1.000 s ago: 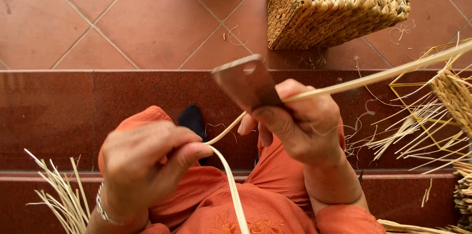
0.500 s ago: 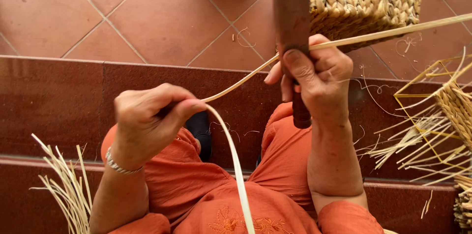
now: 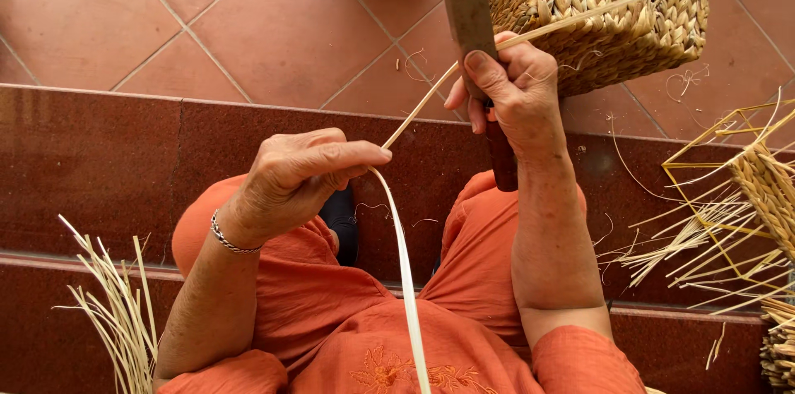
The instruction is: The person sits on the floor and uses a knife to shave thin strips from bamboo rods. They repeatedly hold the rod and draw the knife along its length to produce fine shavings.
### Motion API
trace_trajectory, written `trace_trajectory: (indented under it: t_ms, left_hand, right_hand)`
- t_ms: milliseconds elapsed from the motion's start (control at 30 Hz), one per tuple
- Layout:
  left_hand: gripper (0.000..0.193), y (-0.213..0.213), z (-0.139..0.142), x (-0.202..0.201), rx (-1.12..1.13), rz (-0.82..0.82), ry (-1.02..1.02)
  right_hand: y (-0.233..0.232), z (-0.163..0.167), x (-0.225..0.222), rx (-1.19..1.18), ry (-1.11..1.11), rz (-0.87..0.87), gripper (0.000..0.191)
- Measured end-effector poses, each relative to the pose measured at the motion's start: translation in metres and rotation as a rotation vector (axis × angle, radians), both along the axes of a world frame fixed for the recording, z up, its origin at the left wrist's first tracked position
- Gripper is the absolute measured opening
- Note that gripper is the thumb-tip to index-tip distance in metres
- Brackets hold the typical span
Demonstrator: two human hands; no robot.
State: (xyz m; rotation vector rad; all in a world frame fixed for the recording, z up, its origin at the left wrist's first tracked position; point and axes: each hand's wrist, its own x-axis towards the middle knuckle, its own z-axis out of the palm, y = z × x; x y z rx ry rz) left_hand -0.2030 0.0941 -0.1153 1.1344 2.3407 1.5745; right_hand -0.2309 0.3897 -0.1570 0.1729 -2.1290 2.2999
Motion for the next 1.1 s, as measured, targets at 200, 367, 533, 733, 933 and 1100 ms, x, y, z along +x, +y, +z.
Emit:
trace_trajectory:
  t_ms: [200, 367, 533, 733, 933, 1100]
  left_hand:
    - [0.023, 0.001, 0.002, -0.002, -0.004, -0.097, -0.011]
    - [0.011, -0.002, -0.003, 0.001, -0.024, -0.114, -0.042]
    - [0.009, -0.013, -0.008, 0.006, -0.055, -0.088, -0.054]
    - [0.038, -0.035, 0.003, -0.006, 0.128, -0.247, -0.287]
    - [0.060, 0.005, -0.025, -0.049, -0.001, 0.026, -0.237]
    - [0.047, 0.073, -0.087, -0.084, -0.254, 0.205, 0.155]
  right_hand:
    - [0.002, -0.012, -0.008, -0.017, 0.013, 0.058, 0.031]
    - [0.004, -0.026, -0.015, 0.008, 0.043, 0.058, 0.031]
    - [0.013, -0.044, -0.031, 0.118, 0.066, -0.103, 0.034]
    - [0.064, -0.057, -0.049, -0.087, -0.087, -0.136, 0.025]
    - [0.060, -0.052, -0.047, 0.093, -0.239, -0.057, 0.026]
    - [0.039, -0.047, -0.031, -0.054, -0.105, -0.018, 0.022]
